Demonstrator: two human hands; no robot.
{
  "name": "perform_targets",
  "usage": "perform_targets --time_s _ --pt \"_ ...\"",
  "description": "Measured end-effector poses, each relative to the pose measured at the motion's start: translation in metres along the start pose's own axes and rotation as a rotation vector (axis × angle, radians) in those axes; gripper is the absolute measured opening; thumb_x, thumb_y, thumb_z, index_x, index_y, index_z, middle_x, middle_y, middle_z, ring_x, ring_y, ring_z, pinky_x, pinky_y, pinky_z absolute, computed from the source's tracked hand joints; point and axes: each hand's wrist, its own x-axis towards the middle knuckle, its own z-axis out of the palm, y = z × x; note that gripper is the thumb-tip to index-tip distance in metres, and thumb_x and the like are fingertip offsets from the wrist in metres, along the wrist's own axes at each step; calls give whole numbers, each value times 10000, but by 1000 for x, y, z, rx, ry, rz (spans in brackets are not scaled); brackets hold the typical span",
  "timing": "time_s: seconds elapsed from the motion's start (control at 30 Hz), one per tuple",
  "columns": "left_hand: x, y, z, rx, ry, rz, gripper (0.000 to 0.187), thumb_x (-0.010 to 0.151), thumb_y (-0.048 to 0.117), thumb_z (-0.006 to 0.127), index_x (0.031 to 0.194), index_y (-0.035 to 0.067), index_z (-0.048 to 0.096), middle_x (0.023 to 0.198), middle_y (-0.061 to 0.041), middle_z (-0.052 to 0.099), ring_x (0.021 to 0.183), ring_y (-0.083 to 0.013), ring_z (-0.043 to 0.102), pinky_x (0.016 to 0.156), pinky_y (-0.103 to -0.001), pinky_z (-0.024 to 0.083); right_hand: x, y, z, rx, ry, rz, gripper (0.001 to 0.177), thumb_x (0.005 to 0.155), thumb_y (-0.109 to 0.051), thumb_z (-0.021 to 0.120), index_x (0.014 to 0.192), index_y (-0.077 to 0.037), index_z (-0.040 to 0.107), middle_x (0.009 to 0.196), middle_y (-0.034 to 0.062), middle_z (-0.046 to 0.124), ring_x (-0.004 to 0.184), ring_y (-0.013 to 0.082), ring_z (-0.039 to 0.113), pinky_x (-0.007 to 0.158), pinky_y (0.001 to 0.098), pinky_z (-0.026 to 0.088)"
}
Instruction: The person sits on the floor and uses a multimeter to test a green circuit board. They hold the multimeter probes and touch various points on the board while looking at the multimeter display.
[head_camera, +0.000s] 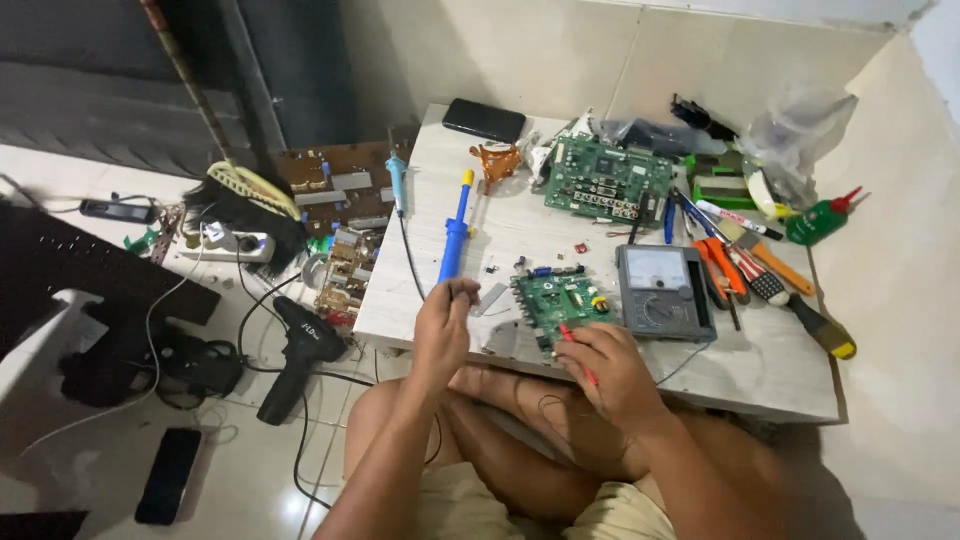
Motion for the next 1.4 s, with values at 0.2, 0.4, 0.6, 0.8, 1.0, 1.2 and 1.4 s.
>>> perform_targets --time_s 0.2,0.4,0.6,0.8,1.0,1.2,1.4 --pt "10 -34 18 802 -244 131 336 868 192 764 1169 56 704 1075 -153 639 933 -383 734 788 -483 631 -15 -5 0 -107 126 118 231 899 -193 773 1128 -226 795 1063 -15 698 993 233 680 903 400 534" --pt "28 -20 39 890 -313 92 382 934 -33 521 1287 18 659 1195 -207 600 1012 -389 605 792 -504 552 -15 -12 -3 -54 40 21 208 866 -51 827 1043 -118 742 1035 58 691 1036 290 623 896 427 488" --pt "63 -41 61 860 -236 209 496 846 -178 632 1319 -35 671 1193 -302 639 962 -409 673 821 -434 622 -19 -6 6 -43 11 -1 183 871 -85 819 1046 -103 769 1052 116 724 1039 359 663 915 478 517" --pt "100 -80 77 665 56 386 249 872 42 717 1111 91 770 1031 -135 603 850 -377 727 713 -447 631 -22 12 32 -115 -50 139 150 978 -276 692 1105 -269 773 1064 -29 680 1087 243 642 915 419 485" --pt "92 -19 69 138 272 351 213 1089 242 524 1206 197 697 1024 -59 641 954 -283 688 849 -382 575 6 65 41 -125 -342 32 131 925 -274 690 1018 -183 676 892 14 581 944 266 596 853 432 456" --pt "90 -16 69 -215 34 367 554 1138 377 198 1284 51 622 798 11 443 709 -115 466 739 -293 491 98 39 -18 382 120 492 166 875 -150 853 1039 -169 828 893 25 757 844 204 746 832 368 567" --pt "82 -49 54 -44 -325 29 510 1047 563 411 1060 169 736 642 -33 676 682 -213 672 721 -369 546 38 38 22 594 317 716 201 954 -78 683 1094 7 800 767 164 774 702 191 770 674 367 675"
